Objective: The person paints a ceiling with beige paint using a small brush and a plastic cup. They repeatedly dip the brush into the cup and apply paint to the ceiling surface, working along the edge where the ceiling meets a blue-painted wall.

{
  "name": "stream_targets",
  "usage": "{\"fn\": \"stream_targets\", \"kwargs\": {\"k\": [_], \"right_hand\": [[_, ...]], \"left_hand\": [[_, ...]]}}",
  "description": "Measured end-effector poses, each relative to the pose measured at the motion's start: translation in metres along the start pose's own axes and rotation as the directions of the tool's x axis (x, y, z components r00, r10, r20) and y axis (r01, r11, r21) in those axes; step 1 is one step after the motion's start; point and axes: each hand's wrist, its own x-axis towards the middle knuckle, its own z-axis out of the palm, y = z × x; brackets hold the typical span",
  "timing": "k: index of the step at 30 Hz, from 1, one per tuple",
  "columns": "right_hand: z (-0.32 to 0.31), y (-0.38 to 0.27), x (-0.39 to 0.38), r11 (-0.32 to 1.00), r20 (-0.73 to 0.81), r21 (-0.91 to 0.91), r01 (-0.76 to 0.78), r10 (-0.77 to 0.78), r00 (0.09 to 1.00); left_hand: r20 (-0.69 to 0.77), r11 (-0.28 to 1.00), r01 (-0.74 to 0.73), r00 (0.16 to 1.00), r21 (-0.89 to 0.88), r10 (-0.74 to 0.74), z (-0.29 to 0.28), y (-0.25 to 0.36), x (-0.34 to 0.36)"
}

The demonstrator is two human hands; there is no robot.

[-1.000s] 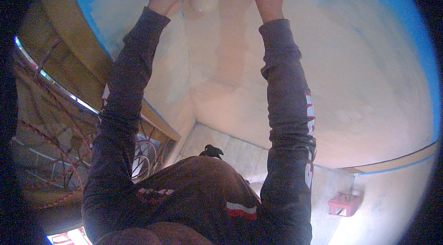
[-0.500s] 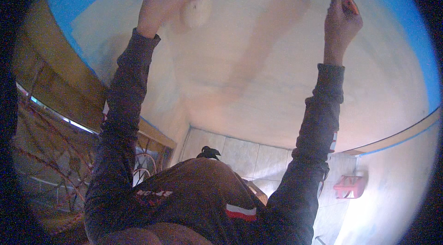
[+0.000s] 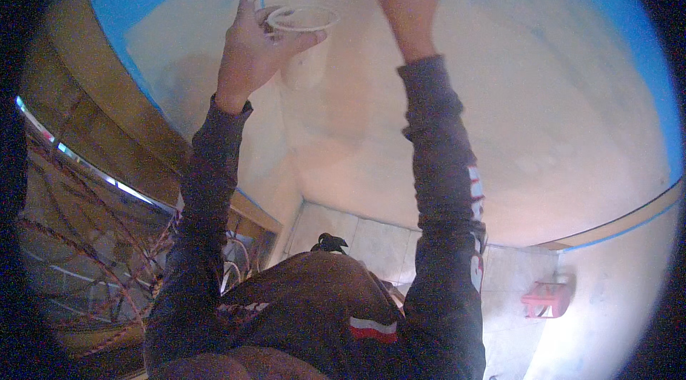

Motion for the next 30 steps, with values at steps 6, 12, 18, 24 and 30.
{"fn": "stream_targets", "kwargs": {"k": [6, 12, 18, 24, 30], "right_hand": [[0.041, 0.012, -0.005, 0.997, 0.046, -0.039, -0.066, 0.068, 0.997], [-0.031, 0.031, 0.0, 0.996, -0.011, -0.084, -0.007, 0.006, 1.0], [-0.136, -0.004, 0.002, 0.955, -0.119, -0.296, -0.018, -0.018, 0.993], [-0.228, -0.027, -0.003, 0.87, -0.252, -0.461, -0.176, 0.062, 0.966], [-0.266, -0.035, -0.008, 0.857, -0.325, -0.478, -0.19, 0.028, 0.945]], "left_hand": [[-0.013, 0.994, 0.107, 0.994, -0.013, -0.107, -0.017, -0.001, -0.012], [-0.03, 0.994, 0.091, 0.995, -0.068, -0.093, -0.018, -0.007, -0.009], [0.031, 0.985, 0.097, 0.995, -0.145, -0.093, -0.004, 0.02, -0.005], [0.148, 0.951, 0.09, 0.988, -0.297, -0.048, 0.019, 0.043, 0.004], [0.165, 0.967, 0.046, 0.986, -0.252, -0.004, 0.033, 0.051, 0.003]]}}
